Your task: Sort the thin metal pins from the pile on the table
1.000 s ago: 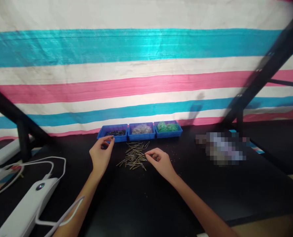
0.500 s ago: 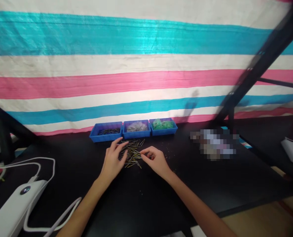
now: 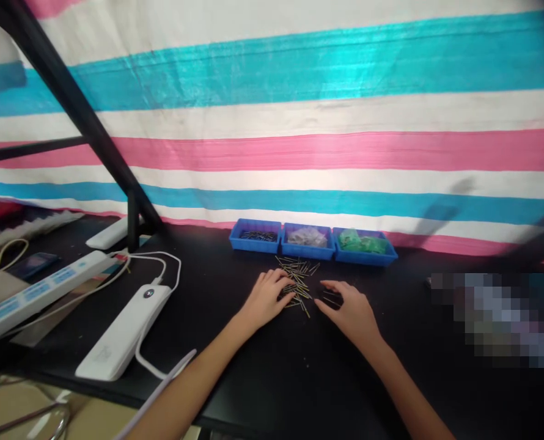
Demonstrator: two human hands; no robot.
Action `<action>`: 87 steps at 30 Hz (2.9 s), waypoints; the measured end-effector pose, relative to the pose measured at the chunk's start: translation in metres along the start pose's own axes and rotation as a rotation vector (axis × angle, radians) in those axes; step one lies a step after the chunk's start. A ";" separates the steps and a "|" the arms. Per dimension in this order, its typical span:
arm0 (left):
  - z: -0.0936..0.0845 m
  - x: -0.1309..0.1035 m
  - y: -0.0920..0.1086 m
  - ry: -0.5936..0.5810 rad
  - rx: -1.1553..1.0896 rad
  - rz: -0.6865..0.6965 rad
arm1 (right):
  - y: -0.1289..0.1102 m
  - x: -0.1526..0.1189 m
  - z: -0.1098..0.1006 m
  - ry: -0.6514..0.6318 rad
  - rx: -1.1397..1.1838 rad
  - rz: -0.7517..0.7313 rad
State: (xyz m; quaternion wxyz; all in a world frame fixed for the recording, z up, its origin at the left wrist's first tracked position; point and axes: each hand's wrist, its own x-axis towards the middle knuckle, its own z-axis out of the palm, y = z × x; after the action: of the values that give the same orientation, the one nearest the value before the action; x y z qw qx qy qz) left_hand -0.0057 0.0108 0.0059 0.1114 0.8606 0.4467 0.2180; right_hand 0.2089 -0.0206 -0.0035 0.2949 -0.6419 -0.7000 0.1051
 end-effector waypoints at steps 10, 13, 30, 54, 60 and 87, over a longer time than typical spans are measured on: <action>-0.001 -0.002 0.000 0.027 0.010 0.011 | -0.001 0.000 0.000 -0.060 0.064 0.013; 0.002 -0.004 0.003 0.028 -0.003 0.032 | -0.004 -0.002 0.001 -0.067 0.069 0.024; 0.009 -0.006 0.016 0.011 -0.041 0.090 | 0.005 0.000 0.009 0.064 0.097 -0.043; 0.013 -0.007 0.031 0.236 -0.428 -0.051 | -0.015 -0.001 0.004 -0.054 0.552 0.010; 0.010 -0.005 0.034 0.354 -0.587 -0.074 | -0.011 -0.002 0.004 -0.036 0.501 -0.043; 0.008 -0.004 0.031 0.354 -0.659 -0.037 | -0.015 -0.003 0.004 0.003 0.447 -0.071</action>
State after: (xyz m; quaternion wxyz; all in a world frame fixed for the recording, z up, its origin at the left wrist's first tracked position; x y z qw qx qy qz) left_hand 0.0190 -0.0101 0.0095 0.3073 0.7193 0.3805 0.4934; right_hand 0.1944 -0.0245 0.0001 0.4343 -0.5357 -0.6810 0.2464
